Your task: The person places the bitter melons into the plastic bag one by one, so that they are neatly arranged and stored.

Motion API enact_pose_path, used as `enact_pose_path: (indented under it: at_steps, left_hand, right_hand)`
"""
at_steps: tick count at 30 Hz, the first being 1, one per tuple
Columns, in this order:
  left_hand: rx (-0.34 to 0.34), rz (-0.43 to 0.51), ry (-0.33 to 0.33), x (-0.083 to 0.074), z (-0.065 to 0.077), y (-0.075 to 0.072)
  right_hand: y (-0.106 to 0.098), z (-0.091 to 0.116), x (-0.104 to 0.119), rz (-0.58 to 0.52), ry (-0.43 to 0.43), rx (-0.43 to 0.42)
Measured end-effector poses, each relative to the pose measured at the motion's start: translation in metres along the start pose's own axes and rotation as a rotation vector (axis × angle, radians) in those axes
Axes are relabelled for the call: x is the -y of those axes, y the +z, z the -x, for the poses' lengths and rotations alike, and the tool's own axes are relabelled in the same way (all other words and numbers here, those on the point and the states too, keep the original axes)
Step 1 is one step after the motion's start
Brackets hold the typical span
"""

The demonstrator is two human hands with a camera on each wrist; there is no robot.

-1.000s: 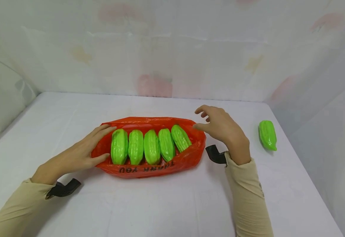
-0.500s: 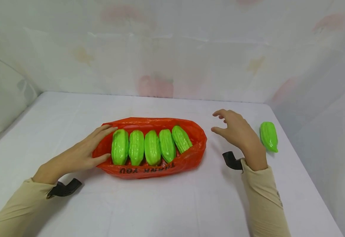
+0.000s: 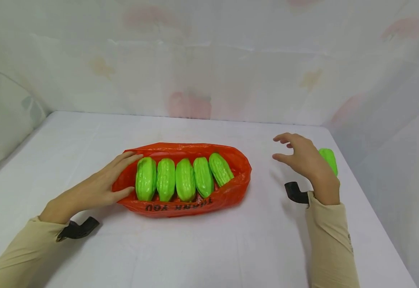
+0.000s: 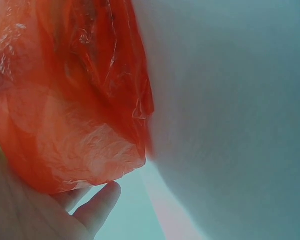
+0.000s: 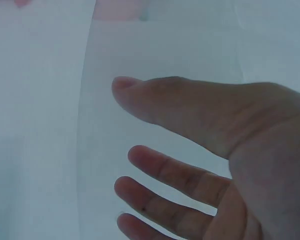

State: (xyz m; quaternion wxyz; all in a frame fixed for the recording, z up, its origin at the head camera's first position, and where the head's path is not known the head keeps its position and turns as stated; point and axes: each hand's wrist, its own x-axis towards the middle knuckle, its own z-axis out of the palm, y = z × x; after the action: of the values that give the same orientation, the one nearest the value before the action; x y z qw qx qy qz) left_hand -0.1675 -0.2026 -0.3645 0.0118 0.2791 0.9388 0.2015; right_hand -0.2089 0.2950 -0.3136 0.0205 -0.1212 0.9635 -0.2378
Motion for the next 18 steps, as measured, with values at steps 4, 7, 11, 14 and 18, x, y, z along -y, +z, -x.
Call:
enact_pose_path:
  at_steps: [4, 7, 11, 14, 18]
  left_hand:
    - [0.009, 0.004, -0.015, 0.0, 0.0, -0.001]
    - [0.016, 0.009, -0.021, 0.0, 0.0, -0.002]
    - [0.011, 0.007, -0.011, 0.0, 0.0, -0.002]
    - [0.006, 0.007, -0.004, 0.0, -0.001, -0.001]
    - [0.007, 0.009, -0.005, 0.0, 0.0, -0.001]
  right_hand:
    - [-0.002, 0.001, -0.011, 0.008, 0.011, -0.014]
    - [-0.003, 0.001, -0.02, 0.001, 0.025, -0.017]
    - [-0.005, 0.004, -0.034, -0.015, 0.067, -0.027]
    - [-0.008, 0.006, -0.044, -0.011, 0.098, -0.043]
    - [-0.011, 0.009, -0.055, 0.0, 0.123, -0.061]
